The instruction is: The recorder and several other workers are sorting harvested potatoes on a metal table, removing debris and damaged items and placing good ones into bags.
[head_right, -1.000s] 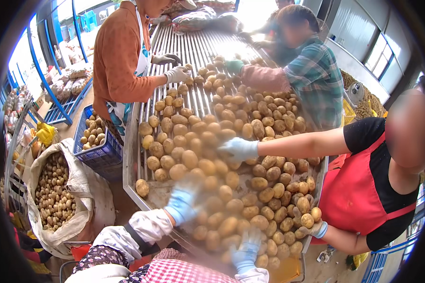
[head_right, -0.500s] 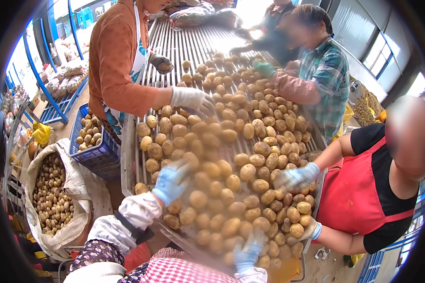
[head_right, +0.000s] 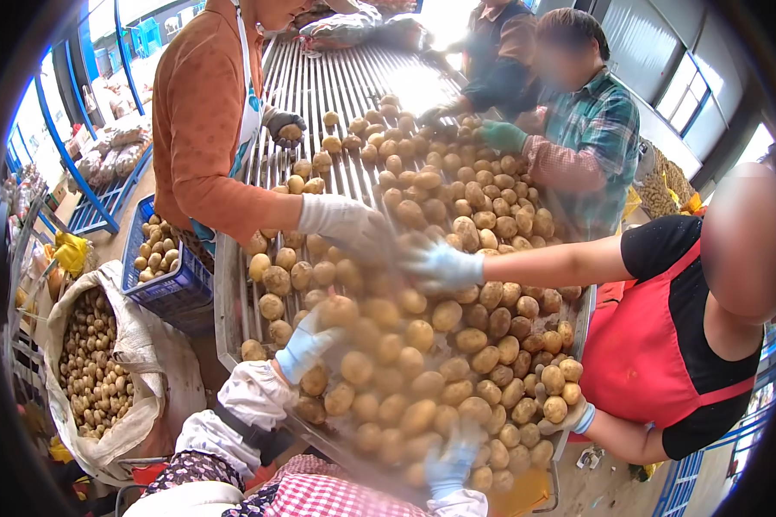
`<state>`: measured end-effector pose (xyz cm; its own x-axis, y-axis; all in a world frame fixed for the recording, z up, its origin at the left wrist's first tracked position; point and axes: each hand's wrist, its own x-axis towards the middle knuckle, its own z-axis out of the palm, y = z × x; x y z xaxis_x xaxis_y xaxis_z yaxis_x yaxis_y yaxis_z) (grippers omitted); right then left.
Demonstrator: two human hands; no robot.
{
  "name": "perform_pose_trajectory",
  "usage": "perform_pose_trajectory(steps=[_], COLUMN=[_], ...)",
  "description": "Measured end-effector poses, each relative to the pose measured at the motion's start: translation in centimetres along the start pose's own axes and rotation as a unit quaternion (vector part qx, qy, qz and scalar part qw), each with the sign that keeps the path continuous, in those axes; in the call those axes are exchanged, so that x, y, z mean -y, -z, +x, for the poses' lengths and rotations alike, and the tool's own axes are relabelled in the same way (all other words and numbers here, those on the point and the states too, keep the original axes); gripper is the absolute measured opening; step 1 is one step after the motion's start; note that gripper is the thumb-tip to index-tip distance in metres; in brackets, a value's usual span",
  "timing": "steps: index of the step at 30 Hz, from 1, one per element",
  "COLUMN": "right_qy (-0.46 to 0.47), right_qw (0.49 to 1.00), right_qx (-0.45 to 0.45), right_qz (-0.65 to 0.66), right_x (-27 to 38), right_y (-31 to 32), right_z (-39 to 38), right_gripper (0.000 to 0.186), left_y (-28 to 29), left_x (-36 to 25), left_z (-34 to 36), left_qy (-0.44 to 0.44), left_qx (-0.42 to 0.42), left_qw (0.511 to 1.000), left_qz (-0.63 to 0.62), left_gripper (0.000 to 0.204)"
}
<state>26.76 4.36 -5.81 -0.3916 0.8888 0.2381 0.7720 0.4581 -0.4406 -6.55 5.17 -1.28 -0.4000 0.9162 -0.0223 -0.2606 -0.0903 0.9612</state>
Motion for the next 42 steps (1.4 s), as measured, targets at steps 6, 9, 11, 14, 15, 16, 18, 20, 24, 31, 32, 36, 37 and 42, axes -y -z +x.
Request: perform_pose_trajectory(steps=[6, 9, 11, 14, 15, 16, 18, 20, 24, 31, 32, 36, 37, 42], right_qy=[-0.02, -0.024, -0.02, -0.002, -0.003, 0.004, 0.012, 0.001, 0.0, 0.0, -0.008, -0.013, -0.007, 0.019], right_qw=[1.0, 0.999, 1.0, 1.0, 1.0, 0.999, 0.999, 1.0, 1.0, 1.0, 1.0, 0.997, 0.998, 0.998], right_qx=[0.021, 0.028, 0.019, -0.006, -0.005, -0.005, -0.002, 0.015, 0.007, 0.005, -0.007, -0.011, -0.009, 0.035], right_qz=[0.005, 0.005, -0.001, -0.031, -0.03, -0.037, -0.043, -0.028, -0.025, -0.01, -0.019, -0.078, -0.056, -0.048], right_x=[0.0, -0.1, -0.3, -0.4, -0.4, -0.2, 0.2, 0.3, -0.1, -0.4, -0.6, -1.7, -1.4, -0.4], right_y=[0.1, -0.2, -0.3, -0.6, -0.6, -0.5, -0.5, -0.4, -0.3, -0.5, -0.6, -1.0, -1.0, -1.8], right_z=[0.3, 0.3, 0.3, -0.1, -0.3, -0.1, 0.2, 0.3, 0.4, 0.5, 0.4, 0.1, 0.0, 0.6], right_gripper=[0.056, 0.056, 0.056, 0.057, 0.057, 0.057, 0.058, 0.057, 0.057, 0.057, 0.057, 0.056, 0.055, 0.052], left_y=[-2.7, -2.9, -3.7, -3.4, -3.3, -3.1, -3.1, -3.4, -2.1, 1.1, 1.3, 1.1, 1.7, 5.0], left_x=[-2.7, -1.8, -2.4, -2.7, -2.7, -2.5, -2.3, -3.2, -0.9, -4.3, -4.8, -5.1, -4.6, -1.0], left_z=[-3.2, -3.6, -3.9, -4.1, -4.3, -4.3, -4.3, -4.6, -4.4, -6.3, -6.5, -5.5, -5.8, -6.6], left_qy=[0.124, 0.041, 0.007, 0.02, 0.066, 0.066, 0.126, 0.143, 0.242, 0.224, 0.228, 0.277, 0.287, 0.279], left_qx=[0.098, 0.07, 0.051, 0.049, 0.066, 0.063, 0.041, 0.033, -0.054, -0.173, -0.186, -0.194, -0.208, -0.224], left_qw=[0.928, 0.975, 0.99, 0.988, 0.967, 0.967, 0.907, 0.896, 0.831, 0.883, 0.888, 0.851, 0.845, 0.856], left_qz=[-0.338, -0.206, -0.13, -0.145, -0.238, -0.237, -0.4, -0.42, -0.497, -0.375, -0.353, -0.402, -0.401, -0.373], left_gripper=[0.061, 0.061, 0.063, 0.063, 0.061, 0.061, 0.06, 0.06, 0.052, 0.031, 0.03, 0.032, 0.033, 0.051])
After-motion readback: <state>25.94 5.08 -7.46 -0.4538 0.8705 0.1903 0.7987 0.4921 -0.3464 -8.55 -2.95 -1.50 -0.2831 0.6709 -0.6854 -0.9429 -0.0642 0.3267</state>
